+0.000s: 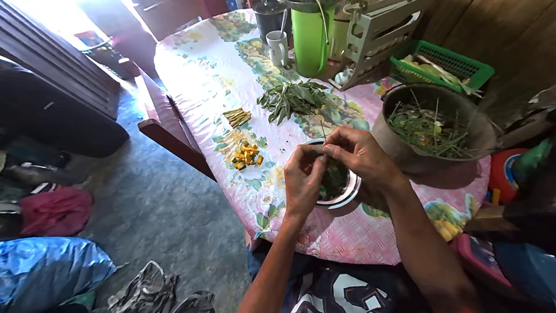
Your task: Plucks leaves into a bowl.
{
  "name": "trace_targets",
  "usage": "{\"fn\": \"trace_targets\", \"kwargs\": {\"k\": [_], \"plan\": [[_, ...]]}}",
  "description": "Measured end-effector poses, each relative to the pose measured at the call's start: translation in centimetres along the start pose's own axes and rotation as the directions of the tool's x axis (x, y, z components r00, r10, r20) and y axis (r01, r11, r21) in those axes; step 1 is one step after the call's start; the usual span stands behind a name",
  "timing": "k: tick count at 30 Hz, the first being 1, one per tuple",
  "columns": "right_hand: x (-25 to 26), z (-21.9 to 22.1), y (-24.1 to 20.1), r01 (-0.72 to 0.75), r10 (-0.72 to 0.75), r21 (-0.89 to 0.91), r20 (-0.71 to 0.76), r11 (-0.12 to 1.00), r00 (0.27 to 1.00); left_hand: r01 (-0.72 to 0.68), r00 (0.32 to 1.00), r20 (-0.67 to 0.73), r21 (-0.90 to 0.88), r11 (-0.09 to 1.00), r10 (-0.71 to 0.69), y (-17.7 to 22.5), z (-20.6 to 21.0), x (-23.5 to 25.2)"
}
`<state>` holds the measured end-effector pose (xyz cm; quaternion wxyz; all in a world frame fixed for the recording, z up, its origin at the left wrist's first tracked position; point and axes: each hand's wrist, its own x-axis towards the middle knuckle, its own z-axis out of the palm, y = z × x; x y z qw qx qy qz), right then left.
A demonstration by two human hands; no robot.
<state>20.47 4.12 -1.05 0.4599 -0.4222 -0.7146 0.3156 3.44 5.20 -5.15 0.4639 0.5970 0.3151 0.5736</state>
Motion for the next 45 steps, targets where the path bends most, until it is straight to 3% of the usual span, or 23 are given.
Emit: {"fn": "trace_targets", "kwargs": {"k": [4,10,14,21,29,36,39,42,45], "plan": [[0.1,0.1,0.0,-0.037,0.036,0.064,0.015,0.997,0.999,0.010,1.000,-0.014,-0.033,0.999,-0.011,0.1,0.0,-0.2],[0.1,0.1,-0.4,-0.081,0.080,0.064,0.018,0.995,0.997,-0.130,0.991,0.003,0.181,0.975,0.132,0.4,0.1,-0.2],[-0.2,-0.3,-0.2,-0.066,0.062,0.079,0.047,0.995,0.997,-0.178,0.983,0.074,0.218,0.960,0.166,0.5,-0.2,0.1],[-0.1,0.0,0.0,0.020,-0.019,-0.026,0.045,0.999,0.999,-0.074,0.996,0.072,0.197,0.977,0.061,0.8,-0.2,0.0],[-0.8,-1.5,-0.3,-0.047,0.050,0.037,-0.069,0.998,0.996,0.013,0.999,0.035,0.162,0.987,-0.019,0.7,-0.9,0.3],[-0.9,-2.3,-0.2,-0.008,0.011,0.073,-0.042,0.997,0.999,0.033,0.993,0.114,-0.033,0.999,-0.029,1.2,-1.3,0.2],[-1.1,-2.5,-0.3,-0.049,0.053,0.102,-0.036,0.994,0.998,-0.015,0.993,0.114,0.085,0.996,0.006,1.3,-1.5,0.3],[-0.6,-2.2,-0.3,-0.141,0.155,0.217,-0.049,0.966,0.987,-0.101,0.990,0.135,0.411,0.906,0.049,1.2,-1.7,0.3],[0.3,-1.7,0.1,-0.164,0.181,0.277,-0.037,0.947,0.983,-0.079,0.993,0.109,0.428,0.900,0.036,1.6,-1.3,0.4]]}}
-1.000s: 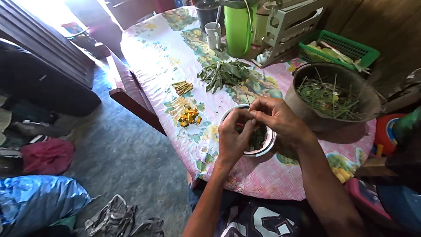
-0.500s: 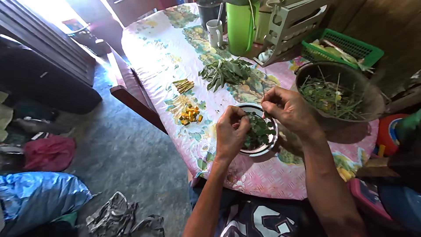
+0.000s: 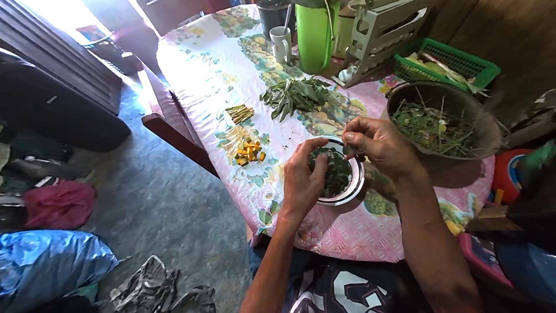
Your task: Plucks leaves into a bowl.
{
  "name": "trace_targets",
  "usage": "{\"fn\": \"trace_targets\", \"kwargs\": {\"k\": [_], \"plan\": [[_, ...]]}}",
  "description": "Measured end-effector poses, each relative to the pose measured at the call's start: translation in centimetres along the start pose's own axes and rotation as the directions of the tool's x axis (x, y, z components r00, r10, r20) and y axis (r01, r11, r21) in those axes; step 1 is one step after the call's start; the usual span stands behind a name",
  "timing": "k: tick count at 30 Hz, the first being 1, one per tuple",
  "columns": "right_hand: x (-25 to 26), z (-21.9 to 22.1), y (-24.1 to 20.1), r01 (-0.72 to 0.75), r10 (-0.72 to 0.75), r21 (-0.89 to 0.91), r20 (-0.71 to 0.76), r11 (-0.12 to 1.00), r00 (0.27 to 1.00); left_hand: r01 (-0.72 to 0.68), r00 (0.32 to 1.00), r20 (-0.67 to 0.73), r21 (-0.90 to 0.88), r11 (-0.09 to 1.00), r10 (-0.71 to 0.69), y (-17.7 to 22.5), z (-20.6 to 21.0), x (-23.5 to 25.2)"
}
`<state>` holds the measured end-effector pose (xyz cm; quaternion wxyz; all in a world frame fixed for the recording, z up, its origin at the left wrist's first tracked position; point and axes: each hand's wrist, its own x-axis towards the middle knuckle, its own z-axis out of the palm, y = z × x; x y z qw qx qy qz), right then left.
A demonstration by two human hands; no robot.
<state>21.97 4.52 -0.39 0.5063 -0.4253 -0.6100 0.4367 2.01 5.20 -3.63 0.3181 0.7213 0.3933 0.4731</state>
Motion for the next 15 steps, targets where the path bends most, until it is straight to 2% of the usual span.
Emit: {"fn": "trace_targets", "kwargs": {"k": [3,7,11,15], "plan": [[0.0,0.0,0.0,-0.011,0.010,0.025,0.045,1.000,0.999,0.008,1.000,-0.010,-0.110,0.994,-0.009,0.6,0.4,0.2],[-0.9,-0.1,0.5,0.083,-0.085,0.024,0.115,0.996,0.990,0.049,0.999,0.011,-0.292,0.955,-0.048,0.6,1.1,0.7],[-0.6,0.3,0.7,0.153,-0.149,-0.019,0.128,0.988,0.981,0.082,0.993,-0.041,-0.437,0.896,-0.111,0.3,1.5,0.7],[-0.5,1.2,0.6,0.157,-0.153,-0.040,0.088,0.987,0.984,0.084,0.983,-0.085,-0.567,0.819,-0.160,0.6,1.4,0.4]]}}
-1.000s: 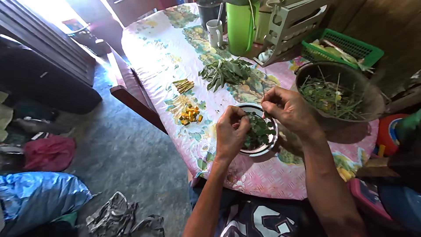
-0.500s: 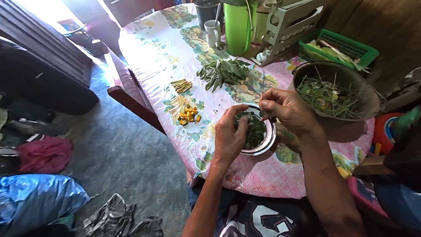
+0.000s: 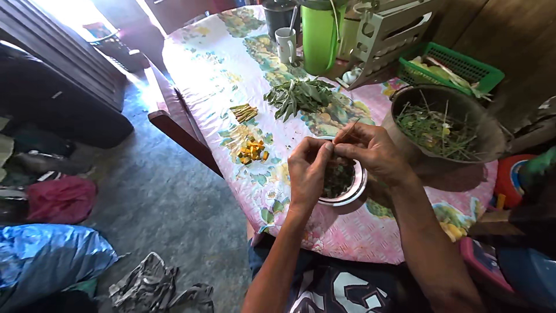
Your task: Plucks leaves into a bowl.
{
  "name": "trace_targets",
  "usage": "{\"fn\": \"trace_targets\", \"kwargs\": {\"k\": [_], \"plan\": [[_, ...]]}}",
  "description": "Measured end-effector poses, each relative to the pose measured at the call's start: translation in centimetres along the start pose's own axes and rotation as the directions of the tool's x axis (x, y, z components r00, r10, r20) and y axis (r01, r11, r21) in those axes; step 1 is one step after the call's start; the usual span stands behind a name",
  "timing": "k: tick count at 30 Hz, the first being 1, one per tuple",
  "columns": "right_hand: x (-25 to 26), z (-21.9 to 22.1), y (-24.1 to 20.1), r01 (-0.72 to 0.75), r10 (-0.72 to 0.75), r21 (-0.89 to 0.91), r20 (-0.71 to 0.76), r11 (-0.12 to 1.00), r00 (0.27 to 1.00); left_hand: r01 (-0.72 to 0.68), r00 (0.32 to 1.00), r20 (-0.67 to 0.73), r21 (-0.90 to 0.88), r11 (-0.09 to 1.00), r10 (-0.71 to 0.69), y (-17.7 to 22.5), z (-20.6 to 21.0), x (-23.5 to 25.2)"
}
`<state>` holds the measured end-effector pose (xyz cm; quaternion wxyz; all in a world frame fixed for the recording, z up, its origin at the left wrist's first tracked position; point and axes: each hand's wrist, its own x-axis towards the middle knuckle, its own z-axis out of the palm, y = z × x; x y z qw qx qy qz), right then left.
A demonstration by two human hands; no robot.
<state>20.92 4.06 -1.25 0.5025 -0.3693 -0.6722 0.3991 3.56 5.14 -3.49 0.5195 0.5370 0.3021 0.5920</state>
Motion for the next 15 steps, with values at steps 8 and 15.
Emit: {"fn": "trace_targets", "kwargs": {"k": [8,15], "plan": [[0.1,0.7,0.2,0.022,-0.022,-0.008,0.004,1.000,1.000,-0.039,0.985,-0.171,-0.056,0.998,0.029,-0.8,1.3,-0.8],[0.2,0.7,0.4,0.104,-0.105,-0.066,-0.006,0.992,0.994,0.016,0.995,-0.093,-0.093,0.996,-0.025,-0.4,0.9,-1.0]]}}
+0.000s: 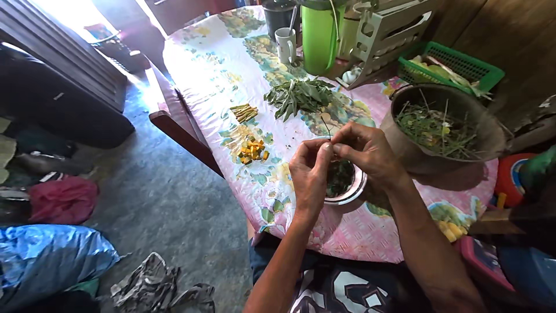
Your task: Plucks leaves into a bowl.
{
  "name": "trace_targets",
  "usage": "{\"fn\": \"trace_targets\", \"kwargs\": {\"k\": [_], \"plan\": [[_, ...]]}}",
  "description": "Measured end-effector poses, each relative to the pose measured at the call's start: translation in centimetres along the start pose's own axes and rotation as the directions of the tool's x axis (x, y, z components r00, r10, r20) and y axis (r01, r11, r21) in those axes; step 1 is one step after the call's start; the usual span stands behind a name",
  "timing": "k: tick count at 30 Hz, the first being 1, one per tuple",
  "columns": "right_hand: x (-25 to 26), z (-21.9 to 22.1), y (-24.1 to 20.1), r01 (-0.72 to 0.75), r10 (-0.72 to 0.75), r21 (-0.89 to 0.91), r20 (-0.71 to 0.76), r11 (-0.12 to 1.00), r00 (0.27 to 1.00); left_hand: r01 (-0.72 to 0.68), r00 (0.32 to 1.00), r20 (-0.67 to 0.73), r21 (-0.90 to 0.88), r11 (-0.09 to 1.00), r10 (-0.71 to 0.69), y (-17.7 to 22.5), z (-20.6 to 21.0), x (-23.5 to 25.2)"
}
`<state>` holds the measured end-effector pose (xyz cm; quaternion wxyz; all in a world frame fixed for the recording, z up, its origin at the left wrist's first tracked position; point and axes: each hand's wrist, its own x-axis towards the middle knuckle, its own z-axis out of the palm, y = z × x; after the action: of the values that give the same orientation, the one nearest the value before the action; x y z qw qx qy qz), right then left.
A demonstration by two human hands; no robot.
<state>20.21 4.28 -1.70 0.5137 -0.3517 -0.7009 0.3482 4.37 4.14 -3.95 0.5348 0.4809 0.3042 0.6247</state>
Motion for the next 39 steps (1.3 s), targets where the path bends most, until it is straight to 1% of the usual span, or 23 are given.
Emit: {"fn": "trace_targets", "kwargs": {"k": [2,6,8,13,15,18,21,23,26,28,30,33,35,37,39], "plan": [[0.0,0.1,0.1,0.005,-0.005,-0.033,0.002,0.999,1.000,-0.025,0.999,0.032,0.099,0.995,0.022,0.3,-0.2,0.2],[-0.1,0.2,-0.1,-0.017,0.018,-0.120,0.004,0.993,1.000,-0.007,0.998,0.063,0.087,0.996,0.001,0.3,-0.6,0.7],[0.0,0.3,-0.2,-0.021,0.022,-0.140,0.008,0.990,1.000,-0.017,0.999,0.051,0.129,0.991,0.010,0.3,-0.5,0.5],[0.0,0.7,-0.2,-0.025,0.024,-0.160,-0.012,0.987,1.000,-0.119,0.993,0.017,0.305,0.945,0.120,0.0,0.0,0.1],[-0.1,0.7,-0.2,-0.043,0.040,-0.165,-0.018,0.985,0.999,-0.143,0.988,0.003,0.343,0.928,0.151,-0.1,0.0,0.1],[-0.4,0.4,-0.2,-0.081,0.078,-0.128,-0.034,0.988,0.996,-0.156,0.985,-0.015,0.371,0.915,0.173,0.1,-0.1,0.1],[-0.7,-0.2,0.0,-0.090,0.090,-0.048,0.007,0.995,0.996,-0.156,0.985,-0.009,0.375,0.914,0.172,0.7,-0.6,0.4],[-0.6,-0.3,0.2,-0.101,0.102,-0.073,0.004,0.992,0.995,-0.152,0.985,-0.020,0.367,0.918,0.171,0.9,-1.1,0.6],[-0.1,-0.7,0.4,-0.155,0.152,-0.112,-0.041,0.982,0.988,-0.155,0.984,-0.032,0.324,0.933,0.175,1.6,-2.4,1.2],[0.6,-0.9,0.4,-0.205,0.203,-0.053,-0.049,0.977,0.978,-0.160,0.982,-0.052,0.269,0.950,0.180,2.2,-3.2,1.6],[0.5,-1.0,0.2,-0.264,0.266,0.073,-0.027,0.962,0.963,-0.156,0.983,-0.061,0.207,0.966,0.172,2.4,-3.8,1.7],[-0.2,-1.5,0.5,-0.334,0.335,0.268,0.042,0.904,0.941,-0.129,0.987,-0.071,0.153,0.980,0.141,2.3,-4.2,1.7],[-0.2,-1.6,0.6,-0.388,0.395,0.350,0.055,0.852,0.917,-0.108,0.989,-0.088,0.141,0.984,0.121,2.2,-4.3,1.6],[0.0,-1.5,0.4,-0.427,0.440,0.374,0.054,0.824,0.896,-0.091,0.990,-0.098,0.132,0.987,0.104,2.1,-4.4,1.6],[-0.1,-1.6,0.4,-0.424,0.434,0.358,0.057,0.832,0.899,-0.084,0.991,-0.095,0.115,0.990,0.096,2.1,-4.4,1.7]]}}
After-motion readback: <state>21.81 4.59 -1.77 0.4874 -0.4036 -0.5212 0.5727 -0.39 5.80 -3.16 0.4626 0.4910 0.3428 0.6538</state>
